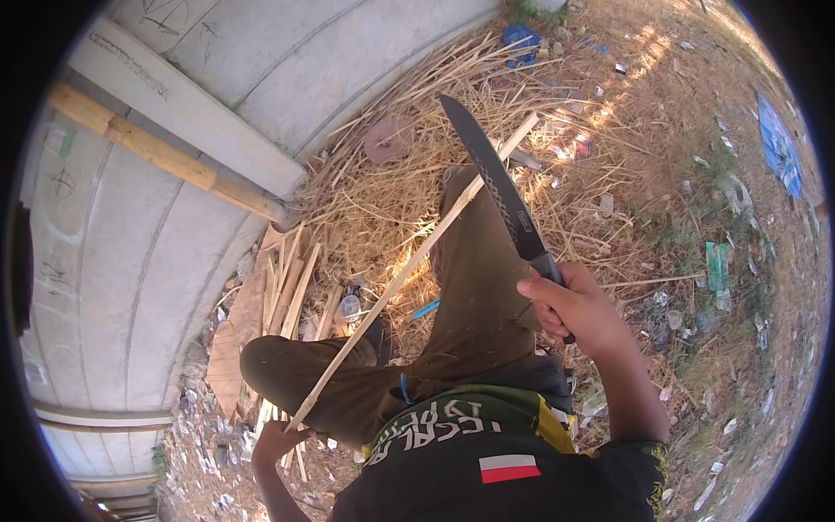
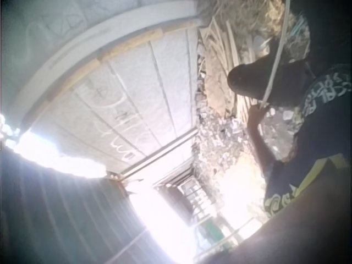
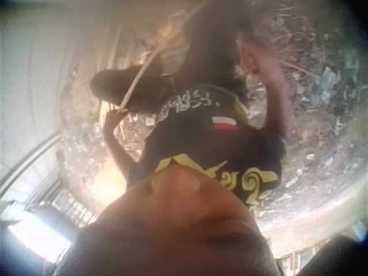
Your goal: The person sits on the ground and uses a utility knife to shave a long bamboo stick, removing thin strips of wood. The person holds the stick with one hand and carefully scrapes the blade along its length to smooth the surface.
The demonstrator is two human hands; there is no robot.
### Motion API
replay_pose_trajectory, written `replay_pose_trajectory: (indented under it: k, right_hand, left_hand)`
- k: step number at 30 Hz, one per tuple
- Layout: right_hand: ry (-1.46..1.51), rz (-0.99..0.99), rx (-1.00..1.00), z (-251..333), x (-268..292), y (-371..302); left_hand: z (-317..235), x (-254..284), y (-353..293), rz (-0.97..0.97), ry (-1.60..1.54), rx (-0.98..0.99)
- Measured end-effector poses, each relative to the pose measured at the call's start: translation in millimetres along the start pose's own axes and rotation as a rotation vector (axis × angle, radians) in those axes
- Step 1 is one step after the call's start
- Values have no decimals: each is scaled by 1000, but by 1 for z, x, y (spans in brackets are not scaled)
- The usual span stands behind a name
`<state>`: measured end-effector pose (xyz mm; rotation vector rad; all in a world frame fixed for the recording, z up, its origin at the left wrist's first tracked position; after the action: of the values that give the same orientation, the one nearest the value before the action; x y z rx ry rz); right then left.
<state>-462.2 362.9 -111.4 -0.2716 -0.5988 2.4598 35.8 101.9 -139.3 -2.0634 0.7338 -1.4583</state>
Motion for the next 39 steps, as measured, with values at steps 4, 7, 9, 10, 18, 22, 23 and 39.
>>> replay_pose_trajectory:
  k: [4,7,9,10,18,22,23,39]
  right_hand:
    - [-221,141,124,-4,-29,14]
    - [-366,361,168,2,-48,21]
    - [-552,471,167,15,-59,20]
    - [-642,515,141,21,-64,23]
    - [-1364,253,471,-1,-135,95]
    - [-1396,169,401,4,-192,133]
    - [-1439,174,433,-3,-201,145]
    - [-1651,411,-64,-257,-241,392]
  left_hand:
    - [34,-23,2,-76,-184,-34]
    - [48,-42,-8,-108,-474,42]
    - [43,-55,-18,-245,-628,59]
    - [45,-58,-23,-319,-701,64]
    - [33,-86,-22,-628,-706,-18]
    - [3,-96,-37,-656,-691,-128]
    - [5,-97,-36,-634,-657,-152]
    - [-42,-104,-15,-521,-600,-194]
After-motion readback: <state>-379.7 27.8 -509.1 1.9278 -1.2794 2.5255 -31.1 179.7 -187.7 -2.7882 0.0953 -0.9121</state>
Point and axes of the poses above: each hand's wrist, its own y-axis towards the middle knuckle, its own x-axis out of the back of the hand, z = x × y, the point moved 2 cm from there along y, towards the middle knuckle, and after that the axes turned 14 degrees about -y, right-handed, at the moved point
